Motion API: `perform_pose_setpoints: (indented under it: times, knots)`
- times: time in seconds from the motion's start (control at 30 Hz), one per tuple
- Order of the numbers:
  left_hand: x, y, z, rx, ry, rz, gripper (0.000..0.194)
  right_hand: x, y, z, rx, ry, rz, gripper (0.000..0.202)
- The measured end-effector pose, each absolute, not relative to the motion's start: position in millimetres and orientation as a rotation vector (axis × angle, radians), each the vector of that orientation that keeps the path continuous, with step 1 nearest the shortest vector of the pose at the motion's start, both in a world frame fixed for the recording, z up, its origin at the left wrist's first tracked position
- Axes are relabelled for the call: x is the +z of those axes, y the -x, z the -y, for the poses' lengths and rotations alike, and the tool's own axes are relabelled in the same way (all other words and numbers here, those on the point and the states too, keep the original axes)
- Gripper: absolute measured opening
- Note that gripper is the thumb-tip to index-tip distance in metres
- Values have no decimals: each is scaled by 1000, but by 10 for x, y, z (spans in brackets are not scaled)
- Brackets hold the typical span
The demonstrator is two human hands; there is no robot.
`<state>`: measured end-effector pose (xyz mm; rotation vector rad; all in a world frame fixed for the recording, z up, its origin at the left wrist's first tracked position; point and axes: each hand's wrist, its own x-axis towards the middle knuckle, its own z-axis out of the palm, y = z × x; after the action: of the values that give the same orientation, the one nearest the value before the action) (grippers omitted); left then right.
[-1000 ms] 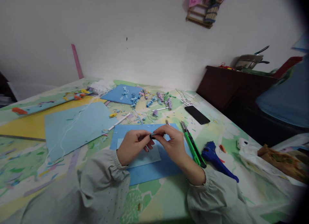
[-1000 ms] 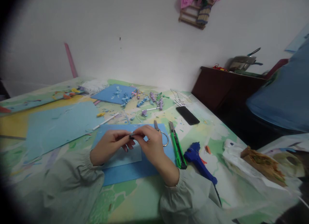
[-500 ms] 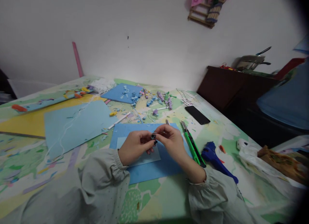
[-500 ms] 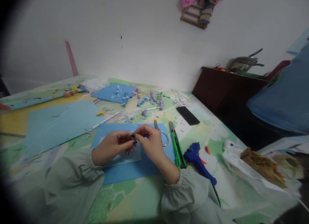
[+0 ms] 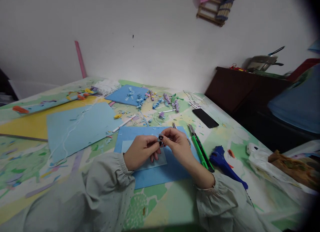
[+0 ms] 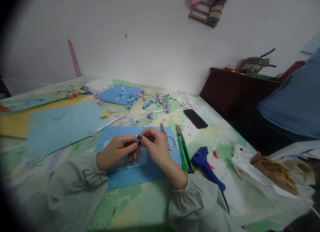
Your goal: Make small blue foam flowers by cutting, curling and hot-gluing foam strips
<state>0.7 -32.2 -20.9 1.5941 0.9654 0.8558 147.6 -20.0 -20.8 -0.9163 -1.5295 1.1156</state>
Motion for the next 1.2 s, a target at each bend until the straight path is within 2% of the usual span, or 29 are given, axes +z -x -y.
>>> perform_pose_setpoints:
  times: [0.47,0.67,0.83,1.03,1.2]
  knots:
    - [-220,14,287,796,-1585,-952,22,-215,-1486,212,1166,802,1552,2]
    - [-185,33,248,869,-1467,-919,11,-239,-1538,191,959,807,1681,14]
    - [-135,85,216,928,-1160,-796,20,-184,-1578,177,794,738,1755,21]
    - [-219,129,153,1034,-1171,-738,21,-156,-1597,176,739,749,1766,20]
    - [-203,139,150,1058,-1293,-848,19,-151,-1581,195,932,790,1608,16]
